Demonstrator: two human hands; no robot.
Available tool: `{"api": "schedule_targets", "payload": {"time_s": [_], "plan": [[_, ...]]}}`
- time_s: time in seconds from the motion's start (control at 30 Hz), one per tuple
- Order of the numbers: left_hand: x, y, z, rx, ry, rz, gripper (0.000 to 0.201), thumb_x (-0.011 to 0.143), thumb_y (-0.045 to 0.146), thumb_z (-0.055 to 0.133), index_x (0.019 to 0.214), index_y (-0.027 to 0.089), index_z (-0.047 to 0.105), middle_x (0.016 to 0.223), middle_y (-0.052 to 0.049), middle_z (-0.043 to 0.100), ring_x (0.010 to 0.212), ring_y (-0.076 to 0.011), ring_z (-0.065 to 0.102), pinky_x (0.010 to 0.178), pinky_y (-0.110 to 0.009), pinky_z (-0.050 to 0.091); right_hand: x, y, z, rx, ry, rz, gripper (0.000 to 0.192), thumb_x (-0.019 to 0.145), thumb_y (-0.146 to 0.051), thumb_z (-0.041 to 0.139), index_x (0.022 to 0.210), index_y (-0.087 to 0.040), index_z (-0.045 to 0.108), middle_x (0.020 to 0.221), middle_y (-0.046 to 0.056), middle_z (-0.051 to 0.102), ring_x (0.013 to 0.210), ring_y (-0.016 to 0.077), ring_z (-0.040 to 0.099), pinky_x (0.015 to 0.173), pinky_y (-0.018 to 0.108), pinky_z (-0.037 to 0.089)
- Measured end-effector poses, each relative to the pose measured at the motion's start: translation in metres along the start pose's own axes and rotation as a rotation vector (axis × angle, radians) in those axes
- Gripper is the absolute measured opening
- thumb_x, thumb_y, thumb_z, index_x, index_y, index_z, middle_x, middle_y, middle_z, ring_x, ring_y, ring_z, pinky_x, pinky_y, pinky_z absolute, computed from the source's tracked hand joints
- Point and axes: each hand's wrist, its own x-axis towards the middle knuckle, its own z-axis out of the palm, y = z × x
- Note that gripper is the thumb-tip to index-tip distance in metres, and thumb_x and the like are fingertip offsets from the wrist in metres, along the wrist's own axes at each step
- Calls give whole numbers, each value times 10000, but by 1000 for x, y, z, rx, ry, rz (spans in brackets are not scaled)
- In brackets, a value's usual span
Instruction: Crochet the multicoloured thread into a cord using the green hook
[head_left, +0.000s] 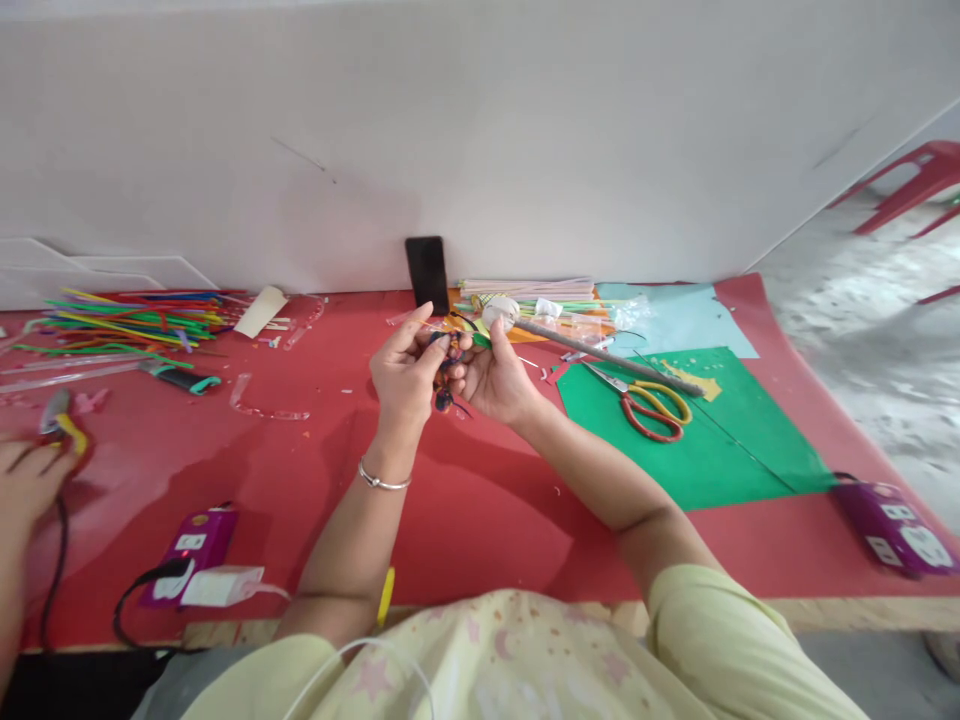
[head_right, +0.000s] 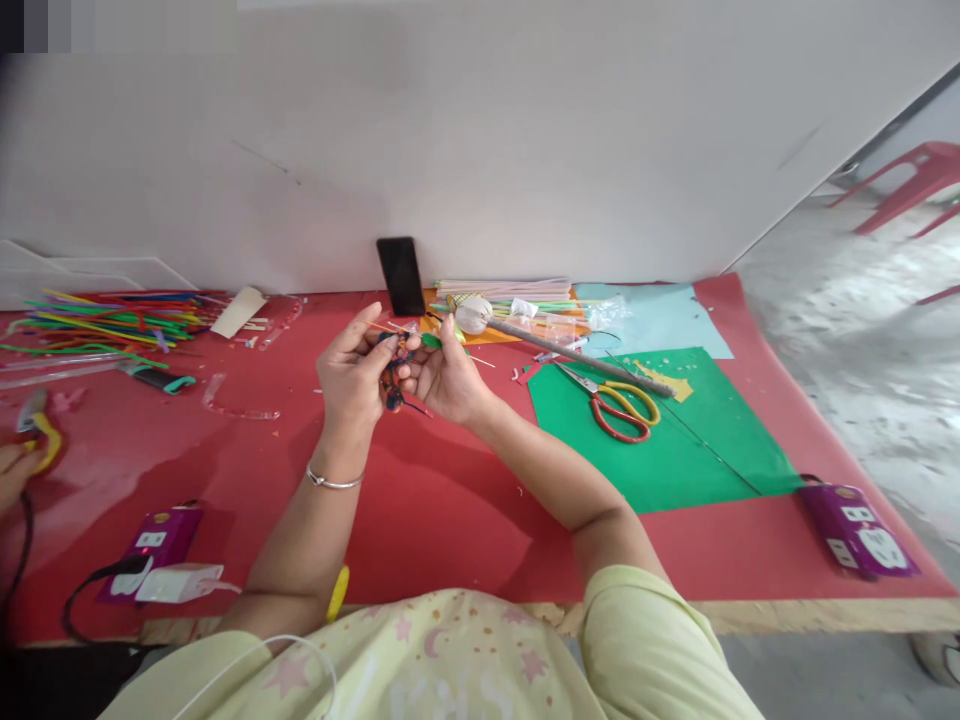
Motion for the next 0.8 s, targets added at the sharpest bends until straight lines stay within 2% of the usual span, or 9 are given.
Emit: {"api": "schedule_targets", "payload": {"time_s": [0.07, 0.13, 0.27, 0.33, 0.4, 0.47, 0.53, 0.7, 0.8], "plan": [[1, 2, -4, 45, -31, -9, 477, 773, 266, 971, 1246, 245, 908, 780, 36, 750, 603, -127, 678, 560, -258, 586, 3, -3, -5, -86, -16, 14, 748, 1084, -903, 487, 800, -225, 624, 691, -10, 688, 558, 133, 676, 545, 241, 578], [0, 2, -7, 194, -36, 73, 435, 794, 208, 933, 1227, 252, 921, 809, 16, 779, 665, -152, 718, 646, -286, 631, 5, -4, -9, -117, 14, 14, 729, 1068, -893, 550, 782, -226, 617, 675, -18, 667, 570, 141, 691, 556, 245, 580], [-4, -1, -10, 446, -4, 309, 404, 817, 144, 893, 1193, 286, 939, 1053, -54, 875, 1008, -243, 821, 904, -335, 680, 5, -1, -8, 17, 72, 22, 715, 1102, -851, 535, 756, -227, 585, 691, 5, 694, 635, 143, 695, 620, 240, 611], [-4, -3, -8, 337, 35, 239, 399, 833, 190, 905, 1218, 292, 929, 1027, -42, 862, 926, -225, 814, 794, -316, 672, 2, 3, -5, 93, 52, 1, 716, 1125, -837, 493, 761, -228, 579, 727, 19, 718, 661, 143, 684, 646, 242, 622], [-1, -2, -6, 132, 53, 51, 422, 800, 243, 946, 1220, 278, 920, 879, 1, 804, 690, -152, 731, 611, -264, 595, 0, 6, -2, 129, 23, -19, 729, 1134, -846, 440, 778, -229, 591, 748, 25, 720, 680, 148, 682, 654, 245, 629], [4, 1, -6, -29, 29, -119, 455, 702, 257, 998, 1151, 243, 923, 802, 23, 766, 570, -97, 641, 520, -223, 508, 0, 8, -1, 113, 11, -19, 767, 1130, -871, 371, 786, -227, 605, 734, 27, 701, 676, 151, 679, 650, 245, 632], [9, 7, -7, -108, 18, -211, 462, 608, 224, 1010, 1062, 220, 927, 756, 29, 757, 522, -68, 581, 476, -197, 438, 2, 8, -2, 59, 14, -25, 800, 1113, -900, 343, 782, -224, 613, 707, 22, 677, 657, 146, 672, 644, 238, 630], [13, 20, -12, -117, -4, -273, 425, 561, 172, 931, 985, 205, 923, 666, 46, 702, 472, -40, 430, 426, -183, 276, 6, 2, -10, -114, -2, -91, 806, 1052, -953, 435, 802, -215, 642, 711, 11, 668, 645, 141, 694, 631, 240, 626], [12, 23, -13, -110, -52, -277, 409, 597, 198, 931, 1005, 196, 911, 668, 42, 695, 476, -44, 435, 416, -181, 269, 5, 0, -12, -178, -43, -108, 813, 1050, -958, 424, 814, -214, 648, 715, 10, 668, 640, 147, 713, 647, 261, 648]]}}
